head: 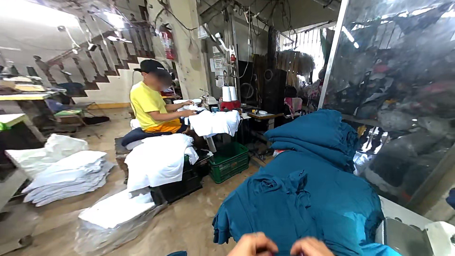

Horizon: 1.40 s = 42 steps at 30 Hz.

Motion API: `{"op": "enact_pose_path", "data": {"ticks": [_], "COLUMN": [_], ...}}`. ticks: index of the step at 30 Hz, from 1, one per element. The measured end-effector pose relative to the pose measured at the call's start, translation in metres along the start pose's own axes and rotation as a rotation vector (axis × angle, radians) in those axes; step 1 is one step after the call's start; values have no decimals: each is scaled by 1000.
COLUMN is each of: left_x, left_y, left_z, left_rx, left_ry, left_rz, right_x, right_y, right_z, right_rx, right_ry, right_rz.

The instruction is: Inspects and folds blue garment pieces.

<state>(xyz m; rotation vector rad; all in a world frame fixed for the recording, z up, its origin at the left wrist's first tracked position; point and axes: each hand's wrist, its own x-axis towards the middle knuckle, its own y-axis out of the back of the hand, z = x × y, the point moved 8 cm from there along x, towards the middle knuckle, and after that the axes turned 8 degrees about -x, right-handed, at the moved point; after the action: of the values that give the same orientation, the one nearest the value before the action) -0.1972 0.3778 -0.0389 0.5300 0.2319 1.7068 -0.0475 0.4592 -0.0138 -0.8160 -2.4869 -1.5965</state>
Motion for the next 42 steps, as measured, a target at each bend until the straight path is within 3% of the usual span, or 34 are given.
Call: {"op": "enact_pose_path", "data": {"ticks": [4, 6, 11, 15, 18, 24, 26, 29, 32, 34, 38, 42], "left_x": [46, 55, 54, 52, 53, 63, 65, 63, 75, 91, 118, 143], "left_y": [23, 24, 25, 28, 29, 19, 21, 23, 10, -8, -50, -81], "left_z": [-48, -61, -61, -54, -51, -52, -43, -7, 43, 73, 94, 67], "left_rx": [-114, -65, -31, 39, 122, 358, 353, 82, -402, -531, -585, -460], "left_ry": [309, 374, 353, 333, 281, 383, 287, -56, -282, -359, -314, -40], "left_rz": [131, 135, 188, 210, 226, 45, 71, 218, 276, 242, 173, 99], "right_x": [72, 87, 96, 95, 92, 96, 92, 73, 44, 26, -6, -18], "right_y": [-16, -24, -23, -23, -30, -32, -19, 19, 77, 115, 144, 124], "right_z": [39, 49, 54, 57, 57, 59, 53, 44, 53, 63, 91, 137], "right_rx": [-199, -262, -241, -173, -197, -221, -173, 50, 354, 477, 625, 616], "right_ry": [-343, -446, -502, -438, -374, -406, -366, -254, -143, -102, -248, -539], "right_rz": [-404, -491, -507, -435, -481, -507, -472, -298, 88, 306, 448, 389]}}
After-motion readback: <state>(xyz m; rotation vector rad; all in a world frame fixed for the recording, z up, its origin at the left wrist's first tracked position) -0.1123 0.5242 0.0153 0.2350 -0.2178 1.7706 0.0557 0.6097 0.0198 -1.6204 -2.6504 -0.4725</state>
